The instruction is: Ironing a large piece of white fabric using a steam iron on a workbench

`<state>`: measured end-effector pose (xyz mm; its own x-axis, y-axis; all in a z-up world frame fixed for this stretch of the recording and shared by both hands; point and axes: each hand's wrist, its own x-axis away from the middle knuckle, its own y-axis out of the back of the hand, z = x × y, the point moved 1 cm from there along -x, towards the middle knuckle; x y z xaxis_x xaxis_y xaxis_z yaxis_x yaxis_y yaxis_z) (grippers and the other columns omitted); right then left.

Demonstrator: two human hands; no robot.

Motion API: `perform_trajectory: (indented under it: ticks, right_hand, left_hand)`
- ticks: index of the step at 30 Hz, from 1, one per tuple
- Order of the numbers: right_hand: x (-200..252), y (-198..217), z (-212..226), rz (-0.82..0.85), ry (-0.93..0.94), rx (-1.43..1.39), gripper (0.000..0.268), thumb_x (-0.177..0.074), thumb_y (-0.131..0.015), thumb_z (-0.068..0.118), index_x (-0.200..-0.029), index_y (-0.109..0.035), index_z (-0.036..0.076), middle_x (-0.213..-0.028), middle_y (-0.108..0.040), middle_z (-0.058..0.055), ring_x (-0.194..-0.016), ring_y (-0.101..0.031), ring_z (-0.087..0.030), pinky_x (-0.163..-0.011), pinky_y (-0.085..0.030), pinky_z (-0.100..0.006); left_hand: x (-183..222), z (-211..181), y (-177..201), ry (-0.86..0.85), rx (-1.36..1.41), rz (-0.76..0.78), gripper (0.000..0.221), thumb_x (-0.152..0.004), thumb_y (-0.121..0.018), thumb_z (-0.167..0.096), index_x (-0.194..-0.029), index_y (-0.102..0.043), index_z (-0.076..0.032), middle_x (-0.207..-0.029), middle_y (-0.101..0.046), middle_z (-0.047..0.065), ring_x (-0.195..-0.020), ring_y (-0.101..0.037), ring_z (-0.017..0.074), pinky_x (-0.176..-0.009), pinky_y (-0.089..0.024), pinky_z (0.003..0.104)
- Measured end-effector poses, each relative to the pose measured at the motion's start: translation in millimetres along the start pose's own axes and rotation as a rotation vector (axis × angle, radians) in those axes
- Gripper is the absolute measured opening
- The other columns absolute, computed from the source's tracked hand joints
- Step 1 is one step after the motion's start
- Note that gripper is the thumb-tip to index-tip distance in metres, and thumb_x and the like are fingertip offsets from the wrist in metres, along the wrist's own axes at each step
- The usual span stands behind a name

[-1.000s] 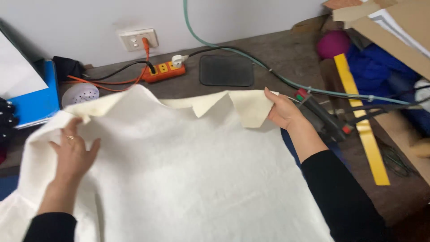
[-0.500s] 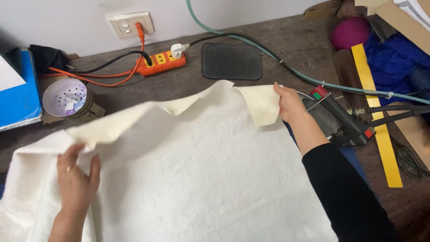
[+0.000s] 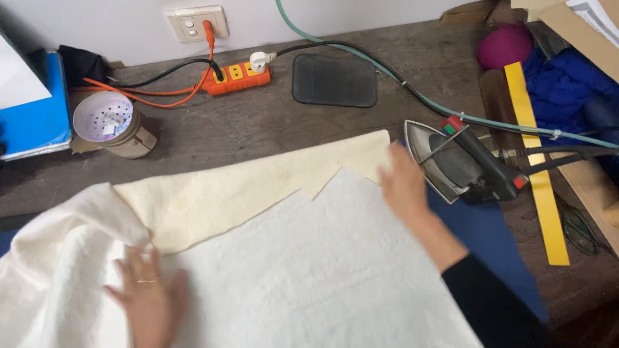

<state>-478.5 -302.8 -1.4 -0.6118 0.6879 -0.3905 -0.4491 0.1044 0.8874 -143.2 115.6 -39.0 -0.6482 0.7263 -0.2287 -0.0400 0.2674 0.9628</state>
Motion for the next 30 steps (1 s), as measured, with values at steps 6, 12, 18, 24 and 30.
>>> perform_trajectory:
  ticks: [6, 12, 18, 24, 30]
  right_hand:
    - [116.4, -6.6, 130.1, 0.317, 0.112, 0.086, 0.058, -0.094, -0.044, 0.040, -0.147, -0.035, 0.017, -0.157, -0.025, -0.006, -0.144, -0.018, -0.036, -0.108, -0.012, -0.064]
    - [153.2, 17.9, 78.8, 0.422, -0.058, 0.159, 0.060, -0.094, -0.041, 0.048, -0.149, -0.031, 0.025, -0.157, -0.022, -0.008, -0.144, -0.017, -0.033, -0.109, -0.014, -0.060]
    - [240.2, 59.6, -26.5, 0.268, -0.257, 0.135, 0.059, -0.095, -0.043, 0.038, -0.148, -0.033, 0.015, -0.158, -0.024, -0.014, -0.145, -0.022, -0.037, -0.109, -0.022, -0.060]
    - [335.3, 137.4, -26.0, -0.061, -0.499, 0.098, 0.039, -0.092, -0.060, 0.031, -0.120, -0.062, 0.005, -0.120, -0.057, -0.013, -0.112, -0.055, -0.030, -0.098, -0.042, -0.043]
    - [401.0, 141.5, 3.4, 0.106, -0.881, 0.214, 0.035, -0.082, -0.068, 0.044, -0.091, -0.063, 0.010, -0.097, -0.056, -0.007, -0.099, -0.056, -0.023, -0.078, -0.048, -0.037]
  left_hand:
    - [51.4, -160.3, -18.1, -0.248, 0.055, 0.089, 0.077, -0.087, -0.041, -0.060, -0.152, -0.023, -0.025, -0.161, -0.019, 0.003, -0.148, -0.015, 0.0270, -0.109, -0.011, 0.066]
    - [67.0, -163.5, -14.4, -0.238, -0.069, 0.098, 0.077, -0.091, -0.018, -0.066, -0.154, -0.002, -0.026, -0.162, 0.005, 0.000, -0.147, 0.005, 0.0238, -0.111, 0.004, 0.059]
    - [94.6, -104.8, -14.3, -0.074, -0.023, 0.170, 0.078, -0.086, -0.029, -0.066, -0.153, -0.013, -0.031, -0.163, -0.007, -0.004, -0.149, -0.006, 0.0254, -0.109, -0.006, 0.067]
    - [125.3, -47.8, 0.8, 0.173, 0.008, 0.337, 0.076, -0.084, -0.027, -0.066, -0.151, -0.017, -0.032, -0.162, -0.009, -0.004, -0.149, -0.004, 0.0260, -0.111, 0.003, 0.065]
    - [134.0, -34.5, 8.2, 0.120, 0.037, 0.204, 0.075, -0.087, -0.022, -0.064, -0.153, -0.017, -0.028, -0.163, -0.008, -0.002, -0.150, -0.005, 0.0276, -0.109, -0.002, 0.068]
